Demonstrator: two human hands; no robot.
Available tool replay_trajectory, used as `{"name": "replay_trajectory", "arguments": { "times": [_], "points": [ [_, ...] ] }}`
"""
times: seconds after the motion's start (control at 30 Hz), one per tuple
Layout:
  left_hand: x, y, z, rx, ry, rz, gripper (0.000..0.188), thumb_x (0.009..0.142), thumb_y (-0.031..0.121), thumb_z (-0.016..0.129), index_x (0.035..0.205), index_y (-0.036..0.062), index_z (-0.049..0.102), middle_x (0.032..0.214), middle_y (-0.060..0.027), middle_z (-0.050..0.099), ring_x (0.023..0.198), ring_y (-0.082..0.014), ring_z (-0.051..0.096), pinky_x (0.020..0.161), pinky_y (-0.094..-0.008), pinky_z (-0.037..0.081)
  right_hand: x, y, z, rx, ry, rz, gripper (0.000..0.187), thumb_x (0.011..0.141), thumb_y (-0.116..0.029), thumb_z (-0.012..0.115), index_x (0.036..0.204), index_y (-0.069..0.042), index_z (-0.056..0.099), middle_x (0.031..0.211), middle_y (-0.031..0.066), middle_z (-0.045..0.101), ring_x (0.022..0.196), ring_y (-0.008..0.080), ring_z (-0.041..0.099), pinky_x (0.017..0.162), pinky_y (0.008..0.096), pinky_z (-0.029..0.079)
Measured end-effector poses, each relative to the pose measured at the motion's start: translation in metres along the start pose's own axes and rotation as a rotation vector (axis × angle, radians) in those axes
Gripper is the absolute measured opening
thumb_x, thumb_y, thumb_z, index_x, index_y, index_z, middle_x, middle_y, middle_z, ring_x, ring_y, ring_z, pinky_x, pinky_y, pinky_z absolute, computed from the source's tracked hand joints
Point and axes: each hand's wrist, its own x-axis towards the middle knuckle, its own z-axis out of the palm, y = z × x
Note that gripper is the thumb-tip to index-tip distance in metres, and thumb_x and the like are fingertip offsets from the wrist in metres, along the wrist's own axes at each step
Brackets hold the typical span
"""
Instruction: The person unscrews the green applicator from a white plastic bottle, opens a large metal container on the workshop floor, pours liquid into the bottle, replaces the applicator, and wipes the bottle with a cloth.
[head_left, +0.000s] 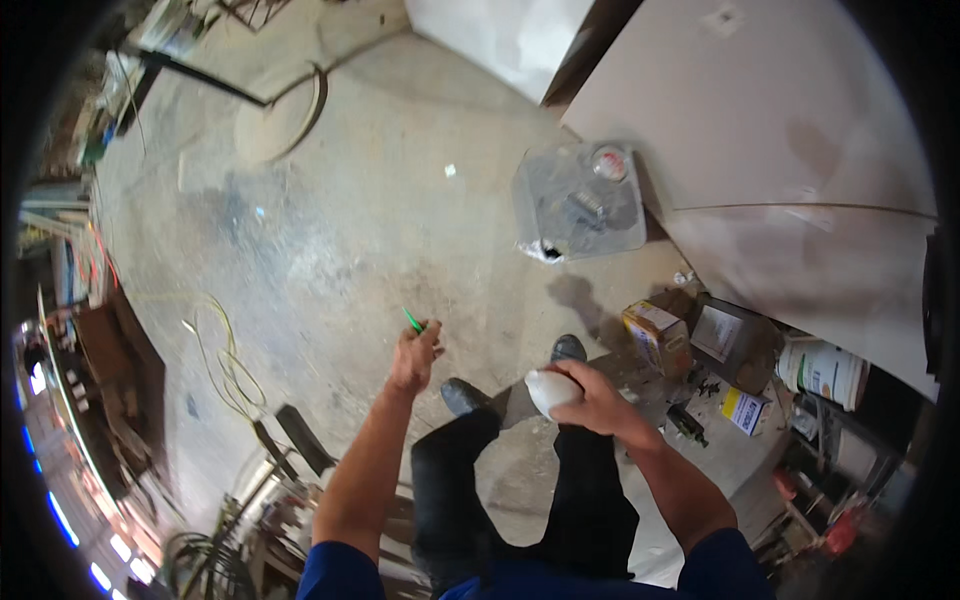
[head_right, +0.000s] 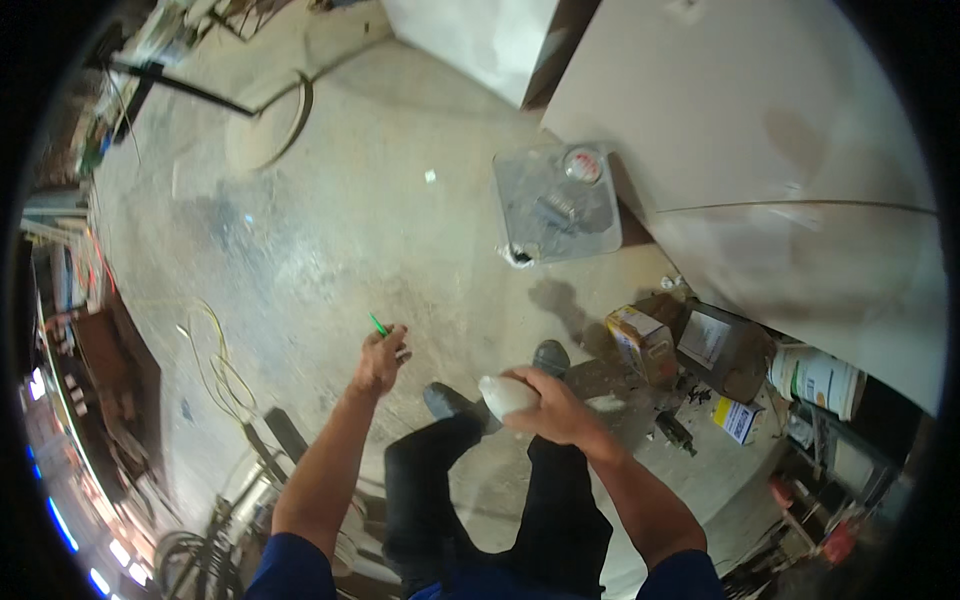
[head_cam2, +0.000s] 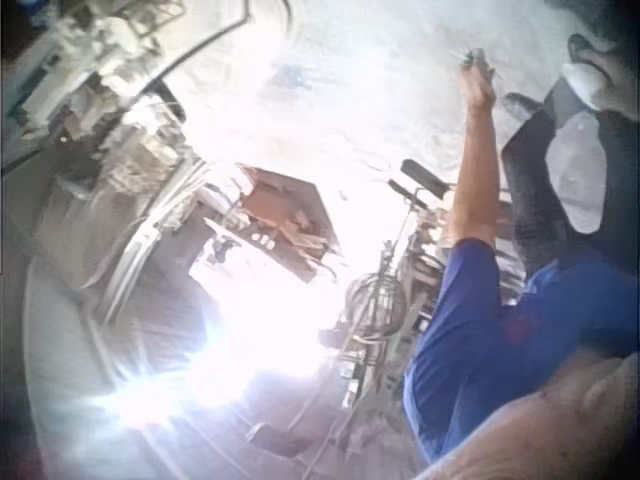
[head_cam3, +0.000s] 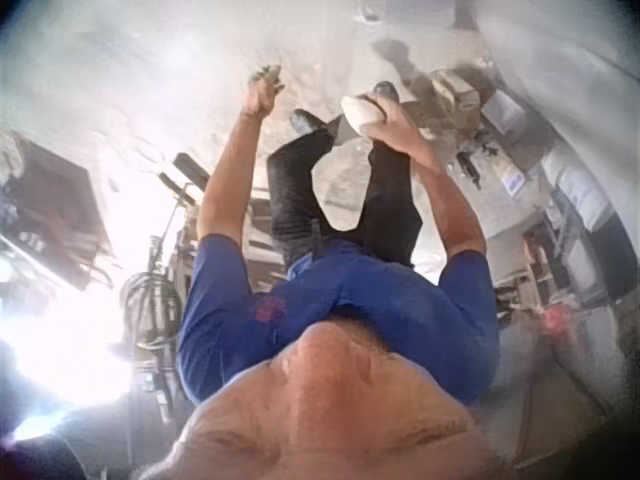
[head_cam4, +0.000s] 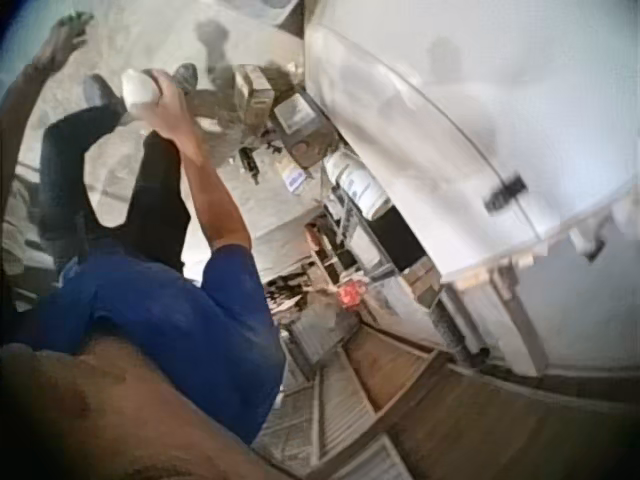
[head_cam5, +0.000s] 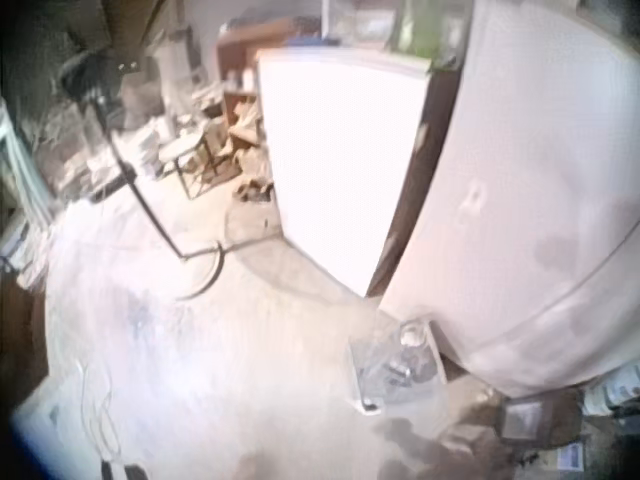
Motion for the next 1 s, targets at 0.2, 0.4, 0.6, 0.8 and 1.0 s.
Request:
{"name": "replay_trajectory", "arguments": {
  "times": [0.2,0.4,0.6,0.8,1.0],
  "points": [
    [0.133,-0.140,-0.077,0.275,0.218,-0.048,0.037,0.090,0.031,0.075,0.111,0.0006,0.071,0.086,-0.0039,0.066,0.078,-0.0206,0.063,0.071,-0.0364,0.051,0.181,0.140,0.023,-0.339,0.039,0.082,0.065,0.074,-0.023,0.082,0.131,-0.002,0.057,0.119,0.0138,0.067,0.106,0.0247,0.068,0.092,0.0369,0.054],
    [0.214,-0.214,-0.134,0.575,0.592,0.181,0.041,0.079,0.027,0.085,0.098,-0.0070,0.072,0.081,-0.0180,0.073,0.074,-0.0256,0.069,0.072,-0.0402,0.054,0.338,0.235,0.052,-0.625,0.167,-0.204,0.055,0.079,-0.020,0.076,0.126,-0.003,0.055,0.122,0.0193,0.062,0.114,0.0356,0.062,0.097,0.0435,0.051],
    [0.287,-0.240,-0.189,0.633,0.615,0.142,0.036,0.077,0.029,0.083,0.096,-0.0012,0.075,0.085,-0.0201,0.075,0.079,-0.0284,0.072,0.074,-0.0415,0.055,0.427,0.282,0.075,-0.736,0.171,-0.425,0.049,0.084,-0.016,0.075,0.126,-0.006,0.053,0.122,0.0210,0.059,0.115,0.0396,0.060,0.097,0.0469,0.049],
    [0.329,-0.217,-0.232,1.204,0.520,0.082,0.041,0.086,0.038,0.073,0.099,-0.0011,0.073,0.103,-0.0284,0.072,0.102,-0.0445,0.070,0.085,-0.0525,0.055,0.456,0.316,0.054,-0.888,0.071,-0.557,0.057,0.080,-0.019,0.080,0.126,-0.002,0.050,0.123,0.0242,0.055,0.118,0.0426,0.054,0.100,0.0504,0.046],
    [0.347,-0.150,-0.186,1.081,0.742,0.531,0.021,0.092,0.018,0.064,0.104,0.0025,0.070,0.105,-0.0237,0.068,0.103,-0.0411,0.065,0.087,-0.0484,0.052,0.372,0.261,-0.029,-0.973,-0.331,-0.282,0.046,0.088,-0.035,0.072,0.117,0.000,0.063,0.110,0.0193,0.068,0.107,0.0351,0.066,0.094,0.0449,0.052]
  ]
}}
